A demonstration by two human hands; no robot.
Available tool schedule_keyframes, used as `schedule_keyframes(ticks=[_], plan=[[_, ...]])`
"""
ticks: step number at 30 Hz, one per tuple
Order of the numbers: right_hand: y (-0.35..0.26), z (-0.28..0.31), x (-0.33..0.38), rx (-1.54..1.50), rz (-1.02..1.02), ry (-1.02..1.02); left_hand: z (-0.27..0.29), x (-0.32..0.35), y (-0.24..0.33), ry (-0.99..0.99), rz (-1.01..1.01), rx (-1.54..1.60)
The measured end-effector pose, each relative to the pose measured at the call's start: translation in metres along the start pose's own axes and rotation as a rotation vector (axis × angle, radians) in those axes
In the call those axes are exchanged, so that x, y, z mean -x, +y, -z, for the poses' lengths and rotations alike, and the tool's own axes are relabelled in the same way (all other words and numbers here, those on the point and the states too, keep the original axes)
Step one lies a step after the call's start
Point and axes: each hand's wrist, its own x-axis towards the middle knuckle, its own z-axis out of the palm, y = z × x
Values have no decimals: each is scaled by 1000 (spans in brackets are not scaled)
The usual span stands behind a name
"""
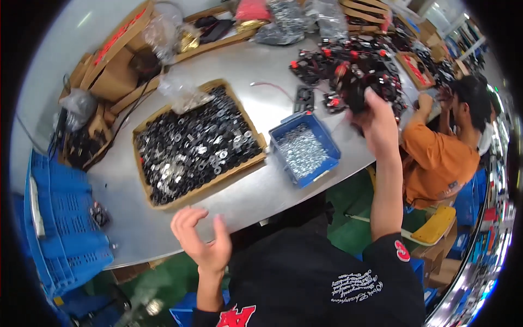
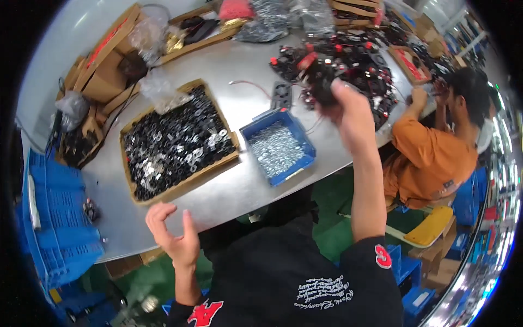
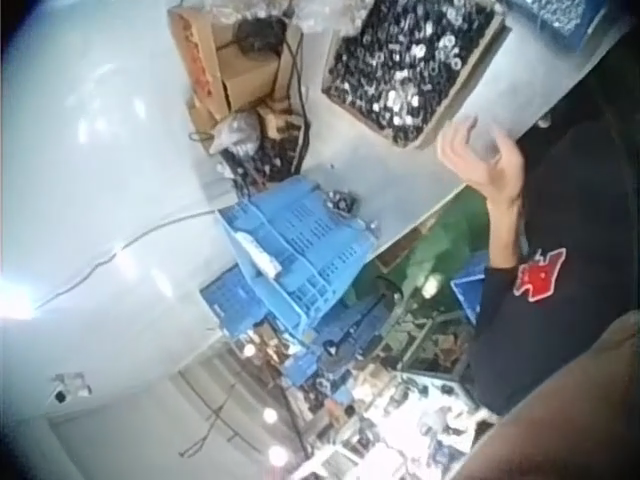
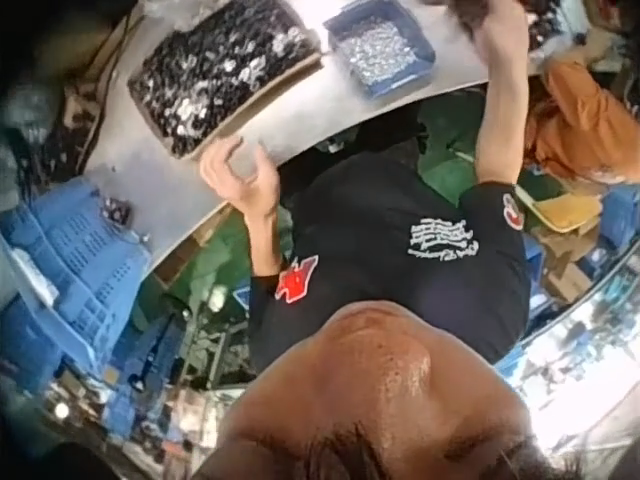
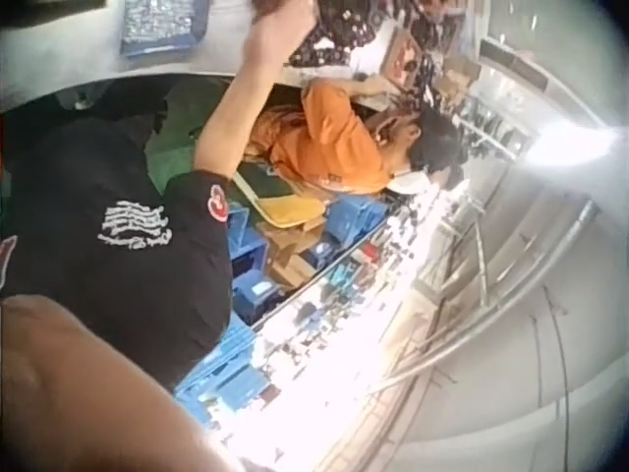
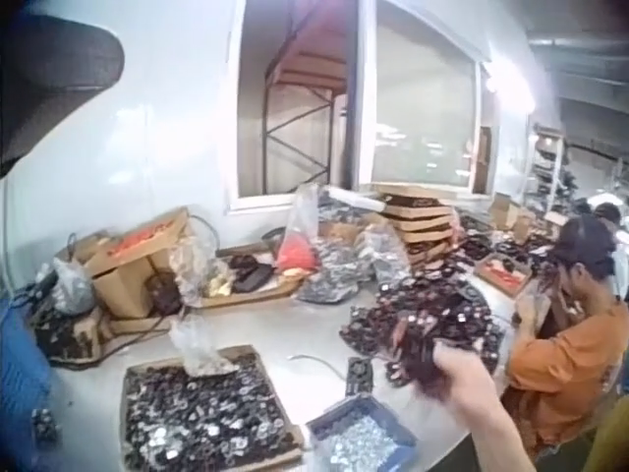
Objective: Assembling small electronic cooling fans by attaching wires and metal rings at a factory workbench.
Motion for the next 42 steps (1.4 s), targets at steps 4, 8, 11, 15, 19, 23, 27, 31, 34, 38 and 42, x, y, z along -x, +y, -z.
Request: schedule_keyframes(ticks=[4, 8, 11, 15, 19, 23, 27, 31, 34, 38, 42], plan=[[-8, -73, 84, 323, -345, -509, 0, -25, 27, -87, -401, 71], [25, -114, 100, 228, -356, -838, -1, -12, 26, -527, -252, -23], [28, -146, 73, 723, 163, -657, -10, 13, -3, -345, 112, 220], [61, -172, -4, 1220, 564, -494, 7, 20, -22, -393, 589, 412], [82, -185, -50, 1489, 472, -670, 9, 38, -47, -231, 930, 825], [85, -187, -52, 1566, 490, -640, 18, 40, -60, -273, 640, 608], [58, -193, -20, 1357, 623, -436, 14, 42, -60, -66, 445, 627], [57, -196, 60, 425, 52, -619, 21, 42, -63, -231, 513, 673], [72, -197, 115, 143, -246, -791, 20, 40, -69, -378, 600, 909], [82, -210, 145, -72, -253, -643, 13, 63, -75, -260, 932, 979], [91, -208, 135, 347, 232, -780, 33, 33, -62, -359, 997, 1260]])
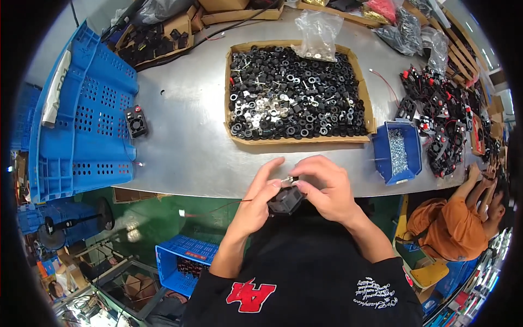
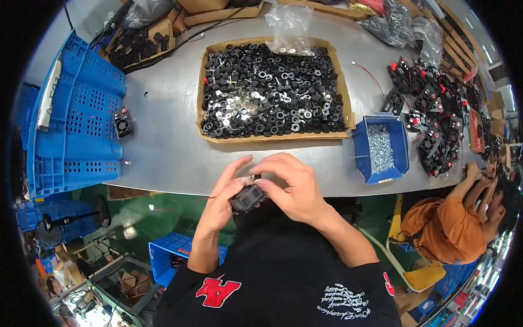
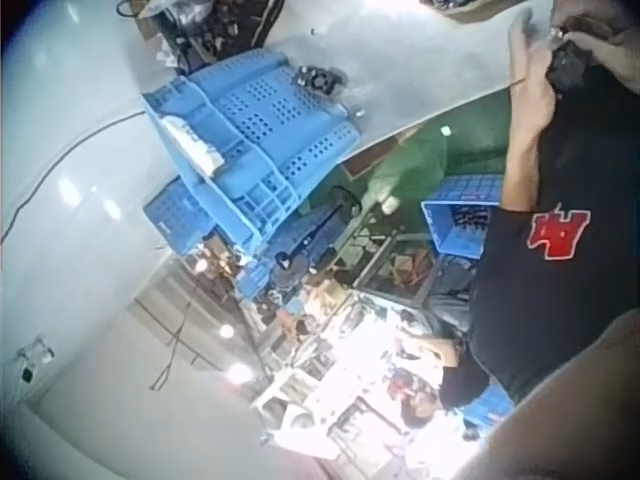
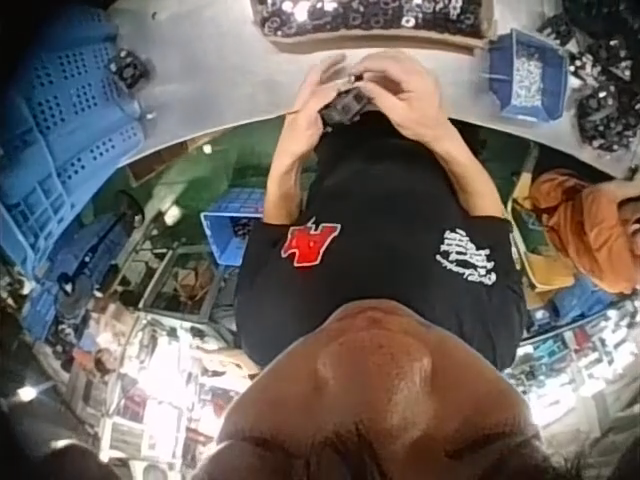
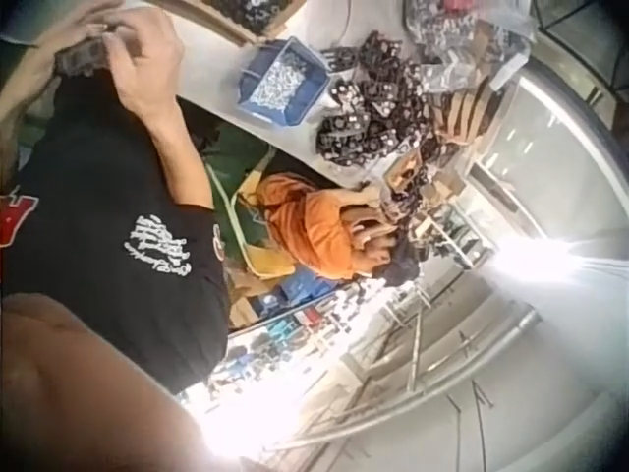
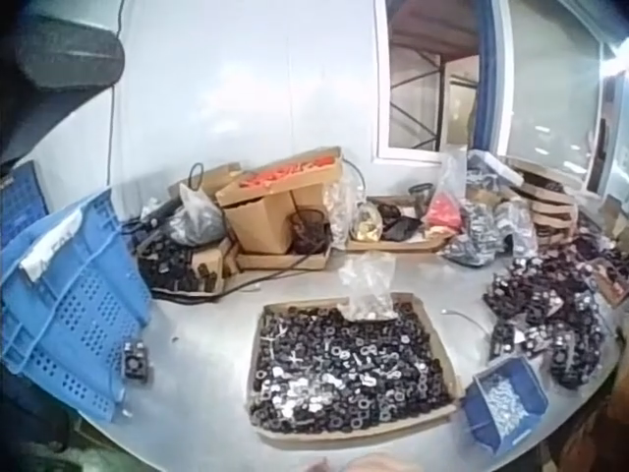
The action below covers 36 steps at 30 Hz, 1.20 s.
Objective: Assembling small electronic cooling fans by attaching wires and metal rings at a factory workbench.
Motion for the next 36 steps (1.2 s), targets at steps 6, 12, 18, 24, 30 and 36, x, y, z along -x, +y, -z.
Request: schedule_keyframes(ticks=[6, 12, 18, 24, 30, 36], plan=[[-1, -11, -14, 229, 244, 8, 20, 3, -3, -98, 7, 71], [7, -10, -19, 36, 95, -162, 29, 0, -1, -126, 90, 179], [-9, -5, -64, 97, 21, -67, 30, 2, -5, -74, 143, 266], [7, -21, -119, 706, 90, -271, 32, 5, -1, -49, 91, 286], [6, -19, -131, 780, 95, -388, 40, 15, 2, 8, 23, 210], [16, -6, -129, 608, 28, -137, 42, 19, -1, 87, -12, 188]])
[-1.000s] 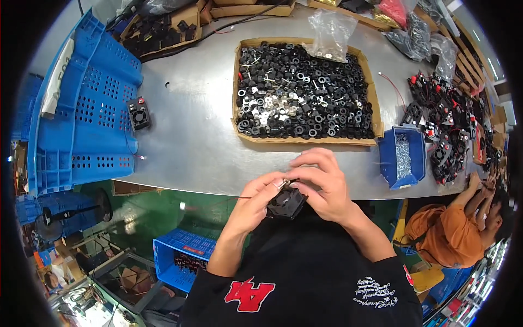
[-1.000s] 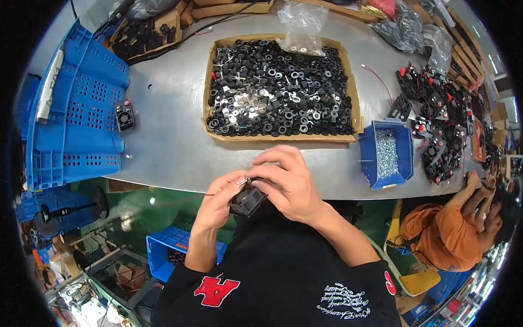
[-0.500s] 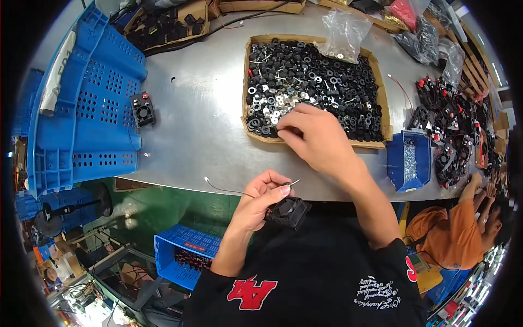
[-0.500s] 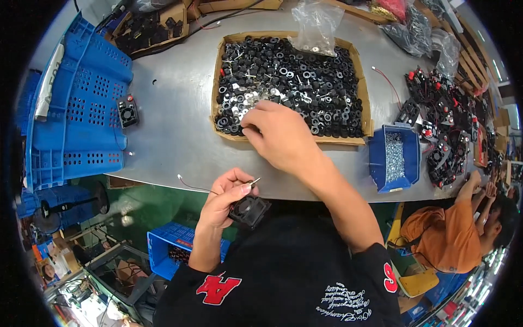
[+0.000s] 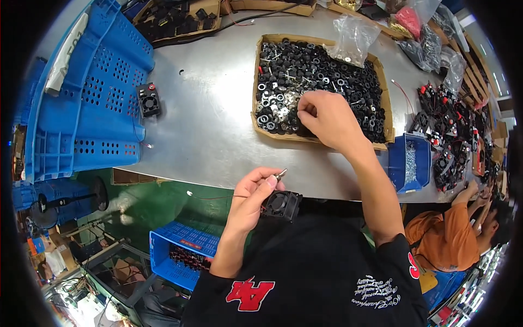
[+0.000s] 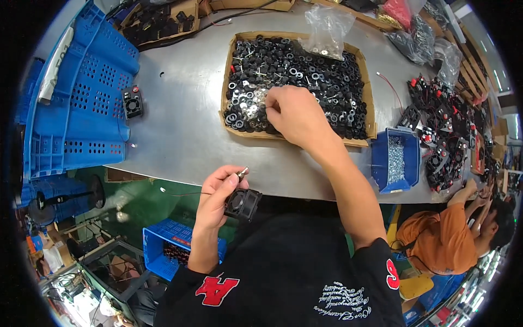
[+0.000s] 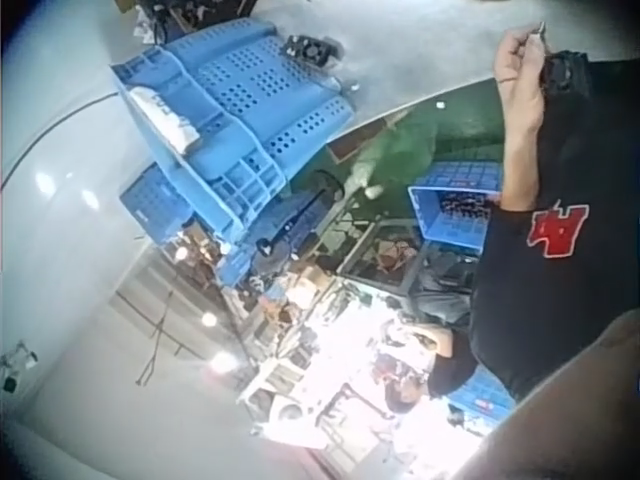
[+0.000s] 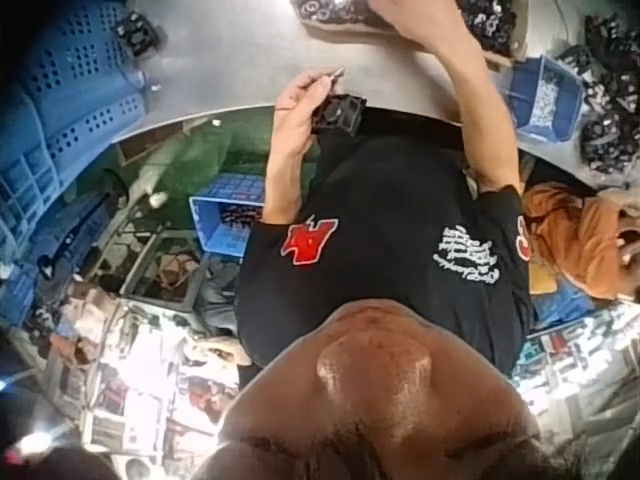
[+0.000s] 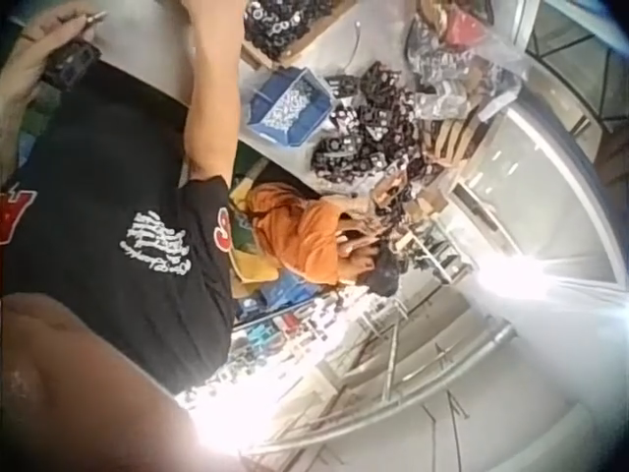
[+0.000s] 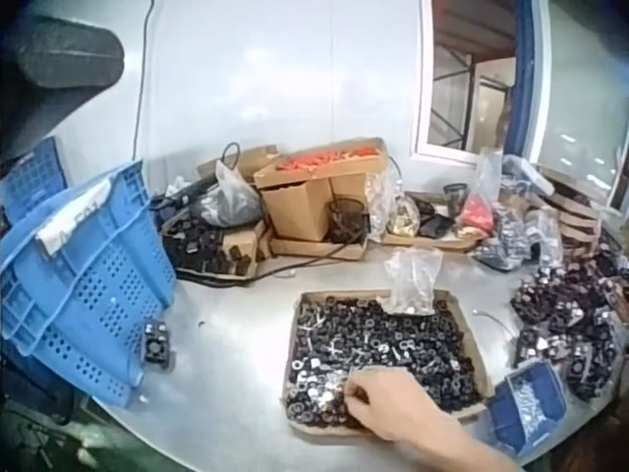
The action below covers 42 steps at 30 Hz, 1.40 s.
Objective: Assembling small electronic cooling fans by attaching wires and metal rings at a factory workbench.
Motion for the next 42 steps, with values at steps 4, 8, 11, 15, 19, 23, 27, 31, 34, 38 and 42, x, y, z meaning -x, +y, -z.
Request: schedule_keyframes(ticks=[4, 8, 11, 15, 19, 23, 27, 31, 34, 38, 42], plan=[[-12, -7, 2, -121, 156, -31, -4, -2, -1, 48, -7, 21], [-24, -17, -7, 47, 92, -140, -4, -1, 1, 55, -24, 1], [-20, -23, -9, 110, 179, -99, -3, 0, 1, 49, -39, -10], [-17, -15, -9, 92, 90, -172, -1, 2, 1, 61, -43, -14], [-9, -10, -1, -46, 108, 1, 0, 2, 2, 80, -46, -39], [-3, -8, -10, 75, 77, 99, -4, -1, 5, 75, -78, -67], [-6, -16, -46, 83, 155, 136, -2, -1, 4, 41, -65, -43], [-11, -29, -64, 159, 159, 42, 2, 3, 3, 74, -53, -2], [-13, -30, -69, 206, 163, -13, 7, 3, 1, 85, -70, -12], [-9, -27, -82, 370, 63, -144, 8, 4, 3, 97, -84, -18], [-11, -13, -75, 195, 57, -106, 10, 7, 4, 114, -91, -22]])
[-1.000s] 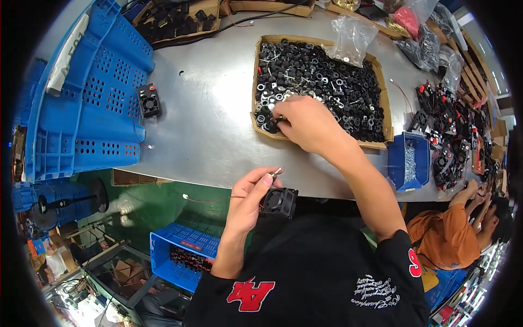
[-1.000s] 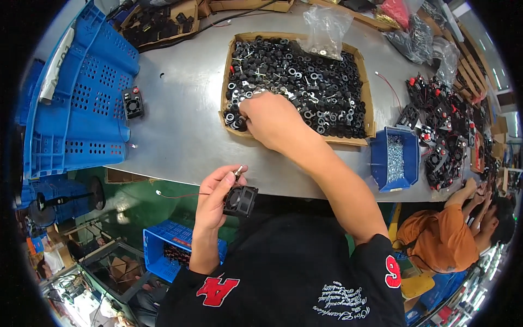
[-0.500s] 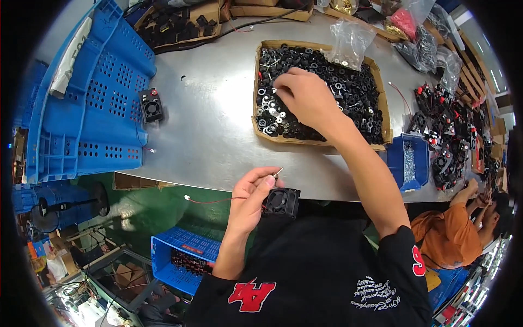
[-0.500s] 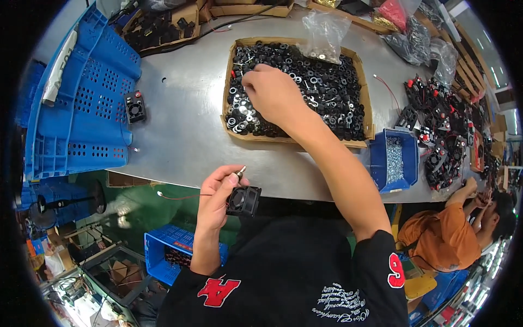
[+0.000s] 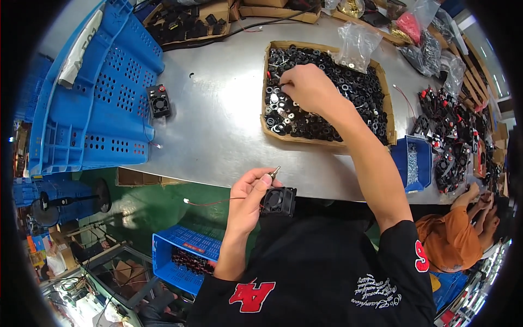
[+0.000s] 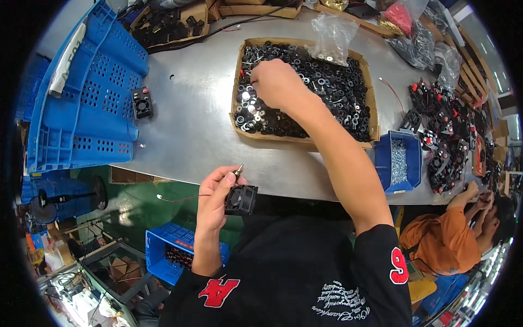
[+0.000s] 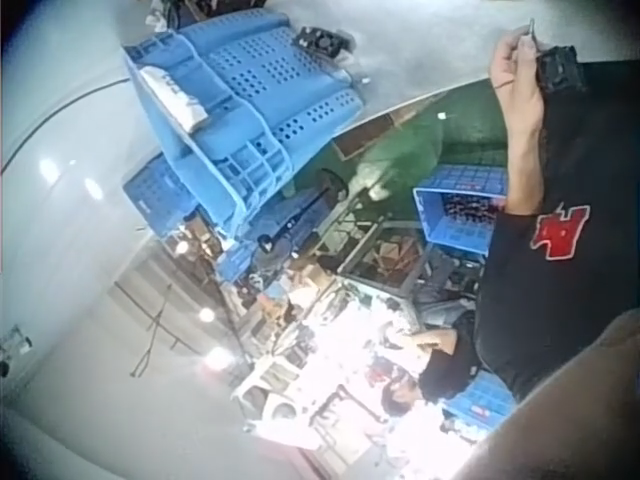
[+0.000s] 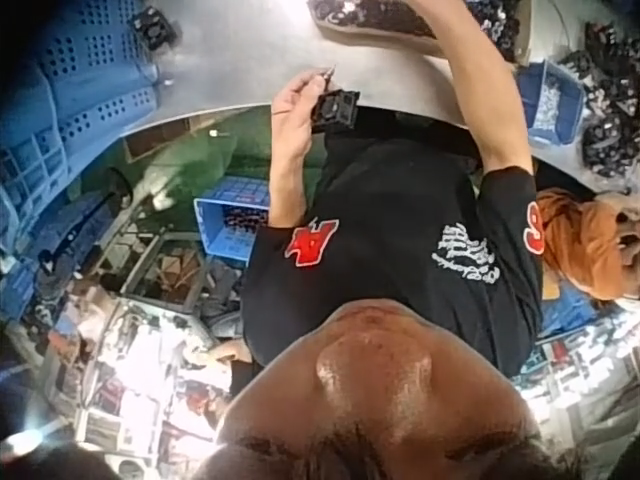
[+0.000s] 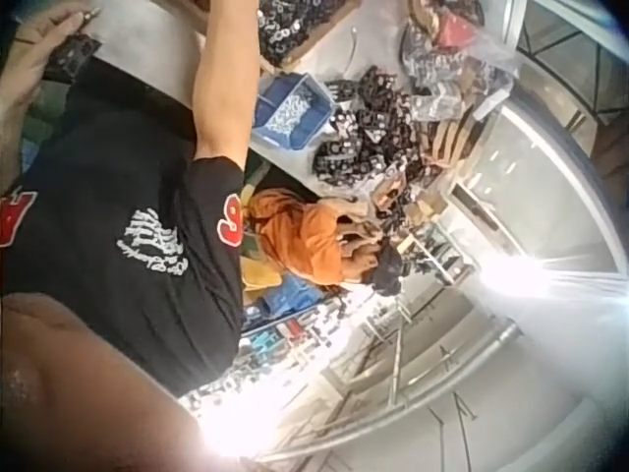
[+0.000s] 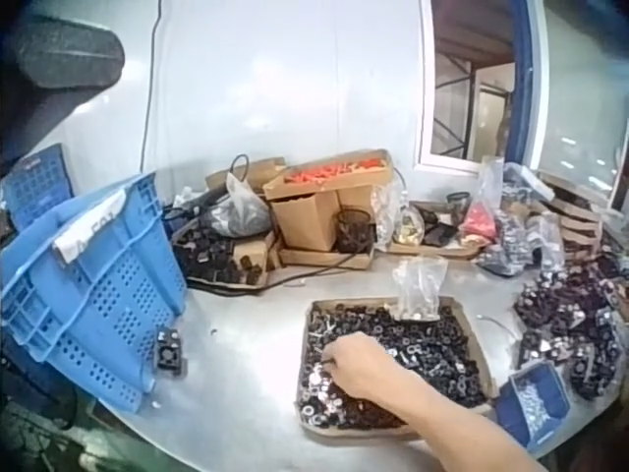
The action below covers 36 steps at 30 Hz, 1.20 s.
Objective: Assembling small electronic cooling fans by attaching wires and metal rings at a factory workbench.
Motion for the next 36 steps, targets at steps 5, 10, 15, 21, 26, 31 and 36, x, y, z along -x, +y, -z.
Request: schedule_keyframes(ticks=[5, 10, 15, 21, 26, 31, 36], plan=[[26, 9, 22, -185, -71, 127, 0, -1, -3, 7, -25, -15], [27, 6, 29, -281, -9, 231, -2, -2, -3, 3, 2, -14], [22, -7, 24, -80, 142, 173, -7, -4, -1, -23, 4, -4], [6, 7, 39, -311, -130, 229, -9, 0, -1, 13, -9, -27], [0, 19, 104, -1328, -393, 118, -17, -2, -2, -26, -12, 1], [-12, 3, 162, -1088, -90, 21, -31, -6, -6, -90, -76, -114], [-23, 24, 181, -1048, -301, -93, -44, -9, -8, -104, -69, -239]])
